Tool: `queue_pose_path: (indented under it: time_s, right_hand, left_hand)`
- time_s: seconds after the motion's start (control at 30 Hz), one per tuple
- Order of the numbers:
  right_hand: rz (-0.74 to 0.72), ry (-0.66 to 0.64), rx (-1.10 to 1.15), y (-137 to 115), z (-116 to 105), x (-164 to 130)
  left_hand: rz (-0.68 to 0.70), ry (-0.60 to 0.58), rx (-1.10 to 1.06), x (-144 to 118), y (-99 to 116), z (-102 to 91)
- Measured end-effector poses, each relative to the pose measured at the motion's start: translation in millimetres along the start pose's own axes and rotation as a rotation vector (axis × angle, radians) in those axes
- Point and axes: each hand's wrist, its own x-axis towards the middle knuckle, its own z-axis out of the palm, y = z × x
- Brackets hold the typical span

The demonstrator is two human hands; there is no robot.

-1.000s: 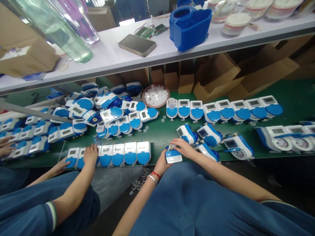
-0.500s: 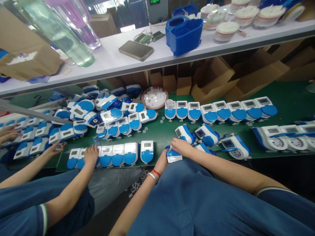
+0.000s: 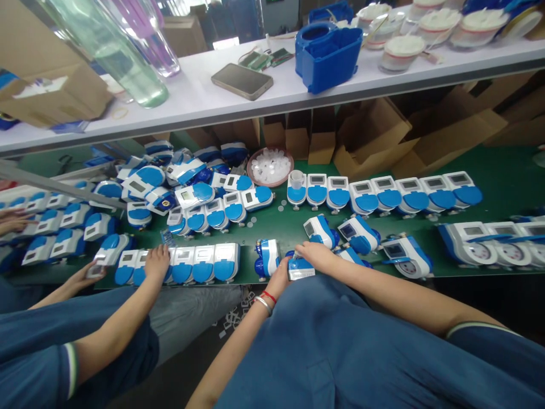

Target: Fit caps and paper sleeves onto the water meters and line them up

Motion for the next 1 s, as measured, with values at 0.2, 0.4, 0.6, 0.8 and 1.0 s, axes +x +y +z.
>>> queue_pose_path:
  time_s: [0.2, 0.4, 0.6, 0.8, 1.0]
  right_hand:
    - [0.097, 0.015, 0.044, -5.4, 3.3, 10.2]
    - [0.096, 0.114, 0.293, 6.3, 21.2, 4.0]
    - [-0.172, 0.198, 0.65, 11.3, 56.2, -15.6]
    - [0.02, 0.192, 0.529, 5.6, 36.7, 15.9]
    - [0.399, 0.074, 0.2, 1.8, 4.7, 86.3]
  left_hand:
    - [0.079, -0.426, -0.134, -116.3, 73.7, 142.0]
    - [0.14, -0.667, -0.199, -167.2, 74.3, 233.9]
    - [0.123, -0.679, -0.279, -152.5, 44.4, 233.6]
    - [0.185, -0.499, -0.27, -134.8, 38.4, 232.6]
    - [0.152, -0.157, -0.023, -113.2, 18.1, 216.8]
